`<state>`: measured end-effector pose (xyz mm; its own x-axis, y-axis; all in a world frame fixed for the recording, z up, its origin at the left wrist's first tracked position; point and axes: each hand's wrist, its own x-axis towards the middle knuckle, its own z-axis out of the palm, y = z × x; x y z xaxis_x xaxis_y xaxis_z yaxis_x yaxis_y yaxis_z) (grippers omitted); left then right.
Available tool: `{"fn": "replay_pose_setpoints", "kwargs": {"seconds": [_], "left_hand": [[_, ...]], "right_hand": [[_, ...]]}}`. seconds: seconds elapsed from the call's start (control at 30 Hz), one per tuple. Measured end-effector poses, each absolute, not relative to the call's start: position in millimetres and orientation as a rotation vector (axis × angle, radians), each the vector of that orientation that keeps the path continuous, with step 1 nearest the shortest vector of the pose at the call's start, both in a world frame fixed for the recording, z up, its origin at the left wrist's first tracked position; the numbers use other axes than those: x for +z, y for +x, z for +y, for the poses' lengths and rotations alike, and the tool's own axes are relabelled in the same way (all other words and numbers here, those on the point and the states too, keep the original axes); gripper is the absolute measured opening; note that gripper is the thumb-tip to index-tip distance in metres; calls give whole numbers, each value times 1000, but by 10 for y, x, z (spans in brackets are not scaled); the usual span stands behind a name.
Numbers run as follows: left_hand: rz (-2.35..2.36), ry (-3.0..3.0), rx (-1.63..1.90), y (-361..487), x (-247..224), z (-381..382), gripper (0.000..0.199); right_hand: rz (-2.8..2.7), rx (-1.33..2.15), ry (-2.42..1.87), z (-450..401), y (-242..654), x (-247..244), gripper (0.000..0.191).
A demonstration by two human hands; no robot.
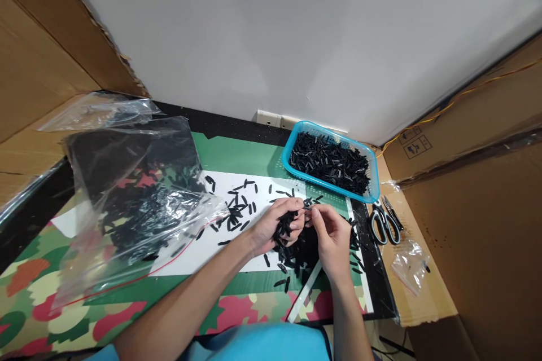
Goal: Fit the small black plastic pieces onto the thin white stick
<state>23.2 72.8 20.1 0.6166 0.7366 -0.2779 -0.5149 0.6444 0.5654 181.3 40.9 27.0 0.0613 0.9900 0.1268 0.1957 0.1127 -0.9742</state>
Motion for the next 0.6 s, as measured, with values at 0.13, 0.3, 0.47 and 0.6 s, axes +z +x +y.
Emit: {"fn": "replay_pose_setpoints", "kwargs": {"seconds": [0.13, 0.3, 0.47, 0.6], "left_hand": [[513, 452, 759, 212, 185, 736, 29], [468, 404, 759, 168, 205, 751, 33], [459, 397, 781, 136, 249, 749, 32], [474, 388, 798, 134, 255, 748, 32]], "right_hand": [[-1414, 924, -1283, 411, 1815, 283, 23], [-1458, 621, -1303, 613, 1880, 444, 25], [-1455, 212, -1415, 979, 1948, 748, 24], [-1608, 274, -1420, 951, 1939, 766, 20]]}}
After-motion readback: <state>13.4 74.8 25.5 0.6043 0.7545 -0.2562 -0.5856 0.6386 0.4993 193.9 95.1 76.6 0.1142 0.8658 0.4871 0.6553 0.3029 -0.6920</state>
